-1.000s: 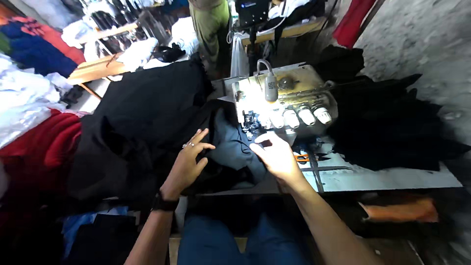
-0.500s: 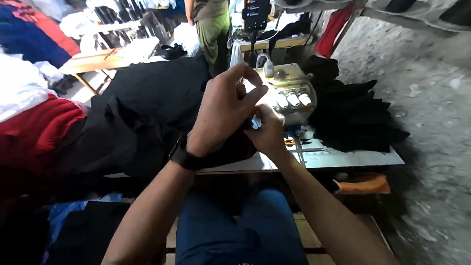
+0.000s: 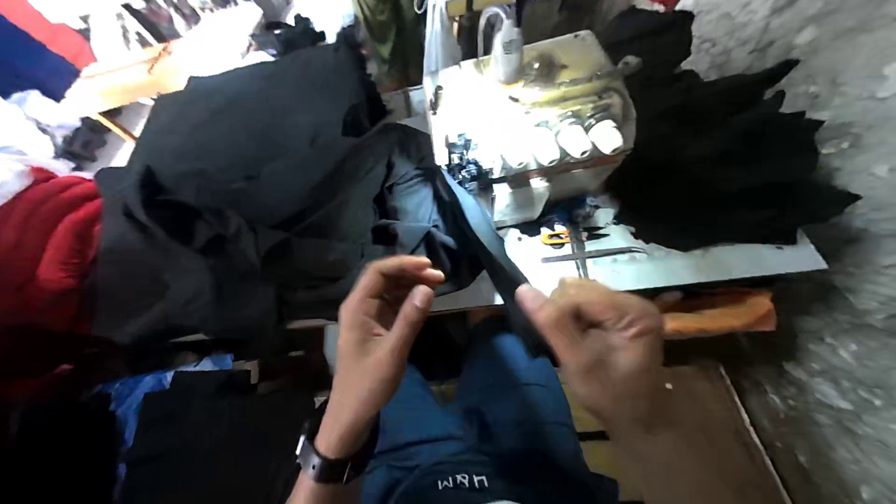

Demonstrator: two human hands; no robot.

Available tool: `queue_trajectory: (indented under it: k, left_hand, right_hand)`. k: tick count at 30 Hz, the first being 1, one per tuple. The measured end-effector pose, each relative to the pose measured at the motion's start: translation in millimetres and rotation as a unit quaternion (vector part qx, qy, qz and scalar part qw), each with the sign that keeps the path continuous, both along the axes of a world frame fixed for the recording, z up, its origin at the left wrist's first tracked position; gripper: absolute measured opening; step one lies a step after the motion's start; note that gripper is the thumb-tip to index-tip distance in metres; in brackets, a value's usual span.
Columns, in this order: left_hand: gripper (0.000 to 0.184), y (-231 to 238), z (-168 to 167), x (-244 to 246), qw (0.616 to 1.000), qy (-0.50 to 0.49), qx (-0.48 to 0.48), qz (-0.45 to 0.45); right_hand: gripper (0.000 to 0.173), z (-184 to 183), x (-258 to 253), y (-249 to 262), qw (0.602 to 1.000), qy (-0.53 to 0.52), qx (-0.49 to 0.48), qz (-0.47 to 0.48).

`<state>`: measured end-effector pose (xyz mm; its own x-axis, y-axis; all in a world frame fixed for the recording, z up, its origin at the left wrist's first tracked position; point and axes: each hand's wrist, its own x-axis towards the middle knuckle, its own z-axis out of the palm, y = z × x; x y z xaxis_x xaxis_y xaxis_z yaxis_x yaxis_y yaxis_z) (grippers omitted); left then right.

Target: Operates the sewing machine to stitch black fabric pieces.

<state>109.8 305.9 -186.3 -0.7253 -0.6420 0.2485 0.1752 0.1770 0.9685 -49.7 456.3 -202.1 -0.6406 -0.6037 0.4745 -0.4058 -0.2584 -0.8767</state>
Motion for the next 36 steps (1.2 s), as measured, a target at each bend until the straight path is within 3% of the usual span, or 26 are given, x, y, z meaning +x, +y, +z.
queue_trajectory:
  k: [2,5,8,10,11,13,14,17,19,22,28,36]
  left_hand:
    - [0.024,9,-11,-15,0.990,-0.027,0.135,-0.027]
    - [0.032,11,-6,-36,0.944,-0.023,0.328,-0.026]
    - [0.050,12,-8,-46,0.917,-0.013,0.399,-0.025]
    - [0.055,13,-3,-48,0.914,0.015,0.405,0.001]
    - [0.056,12,0,-48,0.919,0.028,0.394,0.014]
    - [0.055,10,5,-47,0.931,0.043,0.361,0.037]
    - [0.057,8,6,-48,0.936,0.047,0.345,0.045]
    - [0.057,6,14,-48,0.944,0.065,0.319,0.044]
    - [0.053,6,17,-43,0.944,0.066,0.322,0.025]
    - [0.053,2,14,-43,0.936,0.059,0.346,-0.032]
    - [0.051,1,-5,-51,0.920,0.055,0.388,0.003]
    - [0.054,5,-16,-55,0.920,0.056,0.385,0.043]
  right_hand:
    - [0.037,-5,12,5,0.999,0.007,-0.017,0.035]
    - [0.034,-10,12,9,0.991,0.113,-0.059,0.044]
    - [0.034,-19,9,10,0.973,0.214,-0.069,0.041]
    - [0.029,-30,8,5,0.982,0.184,-0.037,0.023]
    - [0.036,-35,5,0,0.991,0.131,0.005,0.021]
    - [0.073,-39,-7,-11,0.992,0.008,0.105,0.062]
    - [0.077,-36,-14,-14,0.987,-0.021,0.128,0.095]
    - [0.031,-9,-21,-12,0.978,0.114,0.086,0.150]
    - [0.022,5,-17,-5,0.972,0.165,0.035,0.162]
    - [0.018,4,-14,0,0.976,0.119,0.026,0.179]
    - [0.027,-16,13,14,0.973,-0.090,0.202,0.068]
    - [0.021,-22,19,18,0.972,-0.021,0.227,0.056]
